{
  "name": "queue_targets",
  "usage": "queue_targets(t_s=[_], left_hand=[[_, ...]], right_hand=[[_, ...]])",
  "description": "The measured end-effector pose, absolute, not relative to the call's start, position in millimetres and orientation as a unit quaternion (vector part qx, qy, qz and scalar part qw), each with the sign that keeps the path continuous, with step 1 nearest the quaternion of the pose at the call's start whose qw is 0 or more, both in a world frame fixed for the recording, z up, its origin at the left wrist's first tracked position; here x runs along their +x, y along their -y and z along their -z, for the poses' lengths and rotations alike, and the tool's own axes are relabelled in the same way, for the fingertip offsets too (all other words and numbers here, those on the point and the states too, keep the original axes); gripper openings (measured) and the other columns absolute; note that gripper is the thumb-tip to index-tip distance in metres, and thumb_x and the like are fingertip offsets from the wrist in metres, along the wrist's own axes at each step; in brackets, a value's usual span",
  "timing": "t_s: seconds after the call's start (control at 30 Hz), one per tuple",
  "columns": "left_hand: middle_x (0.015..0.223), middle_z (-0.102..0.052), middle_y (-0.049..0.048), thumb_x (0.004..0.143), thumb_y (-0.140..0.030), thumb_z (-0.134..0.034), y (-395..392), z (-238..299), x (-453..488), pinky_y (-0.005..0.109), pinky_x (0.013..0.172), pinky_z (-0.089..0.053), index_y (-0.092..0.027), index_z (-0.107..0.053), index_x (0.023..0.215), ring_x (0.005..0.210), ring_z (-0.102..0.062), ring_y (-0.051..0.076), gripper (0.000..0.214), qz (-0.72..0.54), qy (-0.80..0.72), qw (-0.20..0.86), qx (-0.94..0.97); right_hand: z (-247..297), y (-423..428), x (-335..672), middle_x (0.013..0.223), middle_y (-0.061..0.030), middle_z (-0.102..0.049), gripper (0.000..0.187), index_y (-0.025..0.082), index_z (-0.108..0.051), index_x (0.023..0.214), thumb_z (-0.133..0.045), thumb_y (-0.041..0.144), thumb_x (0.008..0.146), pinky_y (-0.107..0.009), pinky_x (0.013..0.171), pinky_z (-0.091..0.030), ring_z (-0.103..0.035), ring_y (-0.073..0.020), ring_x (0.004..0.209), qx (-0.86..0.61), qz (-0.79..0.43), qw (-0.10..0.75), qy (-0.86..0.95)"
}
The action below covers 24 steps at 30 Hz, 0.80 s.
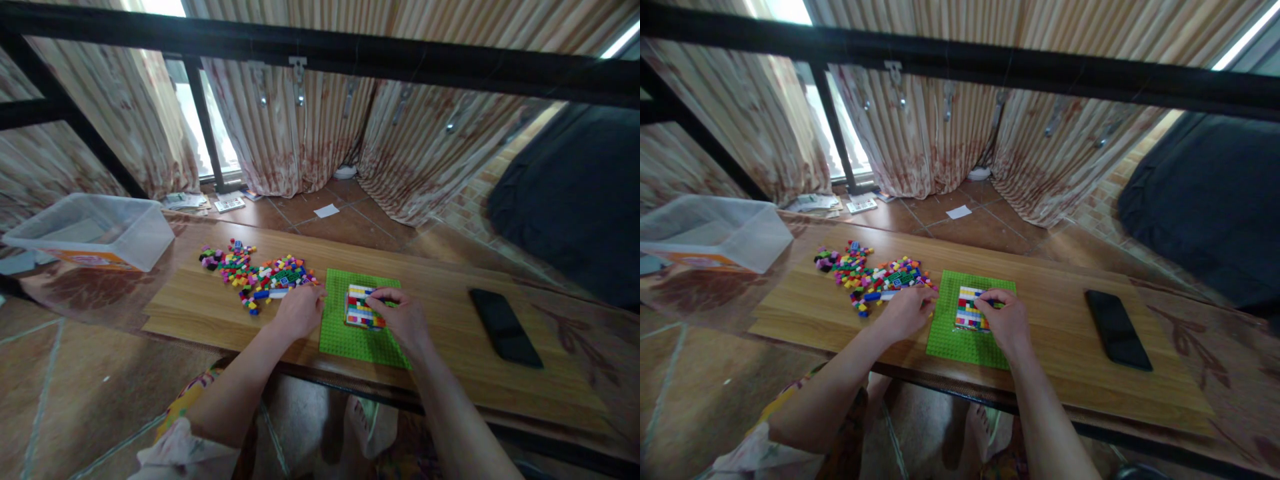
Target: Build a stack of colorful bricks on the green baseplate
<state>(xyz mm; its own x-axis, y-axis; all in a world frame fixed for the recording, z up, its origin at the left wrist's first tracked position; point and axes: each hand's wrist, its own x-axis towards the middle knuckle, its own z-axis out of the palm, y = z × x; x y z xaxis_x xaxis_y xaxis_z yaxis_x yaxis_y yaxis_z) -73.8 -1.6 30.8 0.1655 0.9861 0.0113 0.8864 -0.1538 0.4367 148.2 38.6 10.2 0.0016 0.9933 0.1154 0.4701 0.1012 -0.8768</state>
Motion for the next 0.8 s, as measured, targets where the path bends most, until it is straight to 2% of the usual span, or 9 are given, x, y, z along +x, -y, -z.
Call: queue_targets(t_s=[0.23,0.43,0.67,0.8], left_hand=[[0.094,-0.073,0.0066,0.086,-0.014,-0.047,2,-33,-74,0.029,0.083,-0.051,-0.02,-0.069,0.084,0.089,-0.067,0.02,0.023,-0.146,-0.633,0.179,0.739],[0.091,-0.073,0.0066,0.087,-0.014,-0.046,2,-33,-75,0.028,0.082,-0.05,-0.019,-0.071,0.084,0.086,-0.067,0.019,0.025,-0.146,-0.637,0.18,0.736],[0.109,-0.073,0.0067,0.088,-0.017,-0.048,-9,-36,-89,0.029,0.09,-0.049,-0.021,-0.071,0.108,0.101,-0.066,0.019,0.031,-0.161,-0.699,0.15,0.68],[0.104,-0.071,0.007,0.089,-0.02,-0.048,-16,-35,-86,0.027,0.087,-0.049,-0.021,-0.071,0.103,0.099,-0.065,0.019,0.027,-0.146,-0.701,0.093,0.692]], right_hand=[[-5,-40,150,0.092,-0.0067,-0.072,0.025,0.02,-0.074,0.075,-0.073,0.044,0.068,-0.042,0.084,-0.049,-0.065,-0.0238,0.086,-0.586,-0.329,0.397,0.625],[-7,-38,146,0.087,-0.006,-0.072,0.021,0.021,-0.073,0.071,-0.071,0.042,0.069,-0.039,0.079,-0.049,-0.064,-0.022,0.08,-0.585,-0.298,0.396,0.642],[-2,-39,146,0.09,-0.0062,-0.073,0.029,0.02,-0.074,0.074,-0.073,0.048,0.067,-0.038,0.08,-0.049,-0.065,-0.0216,0.081,-0.578,-0.361,0.415,0.602],[-7,-37,152,0.084,-0.0071,-0.073,0.034,0.018,-0.075,0.081,-0.069,0.051,0.073,-0.037,0.078,-0.049,-0.064,-0.0213,0.079,-0.586,-0.381,0.428,0.573]])
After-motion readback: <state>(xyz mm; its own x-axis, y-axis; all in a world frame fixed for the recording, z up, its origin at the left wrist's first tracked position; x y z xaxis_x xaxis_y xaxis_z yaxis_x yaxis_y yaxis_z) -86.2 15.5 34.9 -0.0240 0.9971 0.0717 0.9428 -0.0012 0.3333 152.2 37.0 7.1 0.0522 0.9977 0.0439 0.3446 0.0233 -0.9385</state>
